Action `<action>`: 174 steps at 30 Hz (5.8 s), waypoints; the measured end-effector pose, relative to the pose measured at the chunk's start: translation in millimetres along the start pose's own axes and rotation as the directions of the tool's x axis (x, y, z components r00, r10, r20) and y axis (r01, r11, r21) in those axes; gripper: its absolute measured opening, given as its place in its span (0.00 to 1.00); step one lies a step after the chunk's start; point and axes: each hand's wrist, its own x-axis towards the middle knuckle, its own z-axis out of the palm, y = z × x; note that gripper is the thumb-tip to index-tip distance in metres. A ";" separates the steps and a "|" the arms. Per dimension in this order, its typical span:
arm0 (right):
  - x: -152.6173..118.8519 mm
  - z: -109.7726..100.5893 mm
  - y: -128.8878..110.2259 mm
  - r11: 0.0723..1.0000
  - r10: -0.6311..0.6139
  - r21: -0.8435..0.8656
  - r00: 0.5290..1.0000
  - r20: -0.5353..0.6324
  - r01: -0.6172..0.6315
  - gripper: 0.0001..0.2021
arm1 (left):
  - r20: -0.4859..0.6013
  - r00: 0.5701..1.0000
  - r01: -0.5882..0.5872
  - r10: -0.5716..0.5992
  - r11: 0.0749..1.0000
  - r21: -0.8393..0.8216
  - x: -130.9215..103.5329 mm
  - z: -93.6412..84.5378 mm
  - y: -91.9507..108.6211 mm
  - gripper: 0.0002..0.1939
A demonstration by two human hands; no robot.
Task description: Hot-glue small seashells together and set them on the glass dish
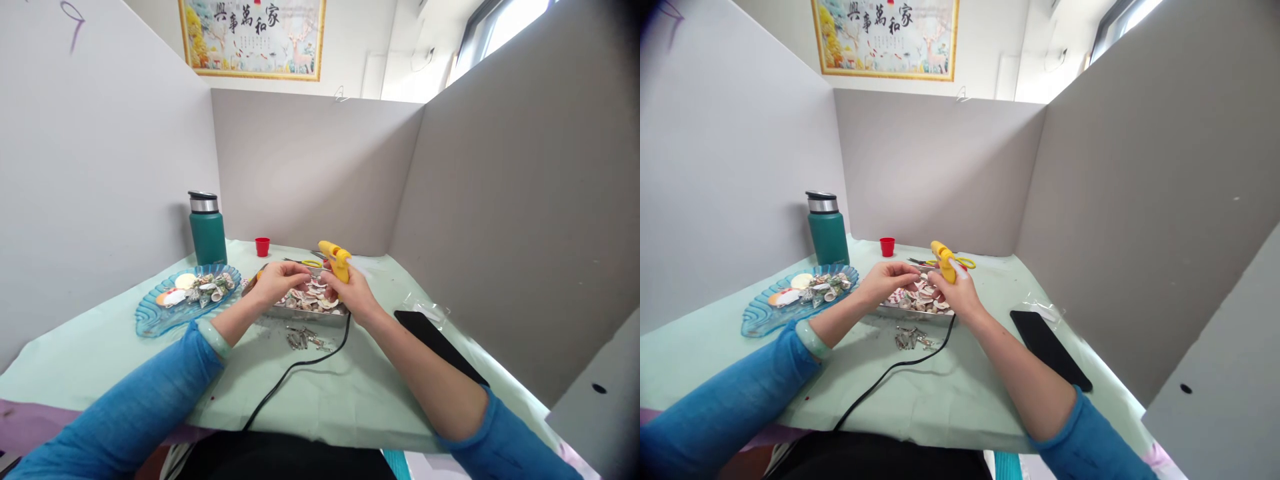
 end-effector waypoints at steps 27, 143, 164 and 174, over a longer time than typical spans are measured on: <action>-14.4 -3.3 14.2 0.994 0.040 0.099 0.987 0.157 -0.056 0.22 | -0.280 0.942 -0.181 0.183 0.983 0.034 9.3 -17.5 -4.3 0.04; -17.6 -5.6 11.1 0.995 0.030 0.089 0.972 0.233 -0.052 0.20 | -0.257 0.965 -0.111 0.059 0.975 -0.193 8.6 -15.9 -0.7 0.13; -14.6 -10.4 16.7 0.996 -0.013 -0.084 0.977 0.212 0.032 0.20 | -0.271 0.961 -0.118 0.064 0.975 -0.186 9.5 -16.3 -1.6 0.13; -14.6 -9.6 17.3 0.996 -0.003 -0.089 0.973 0.229 0.024 0.21 | -0.247 0.967 -0.113 0.069 0.979 -0.170 7.3 -14.8 0.0 0.12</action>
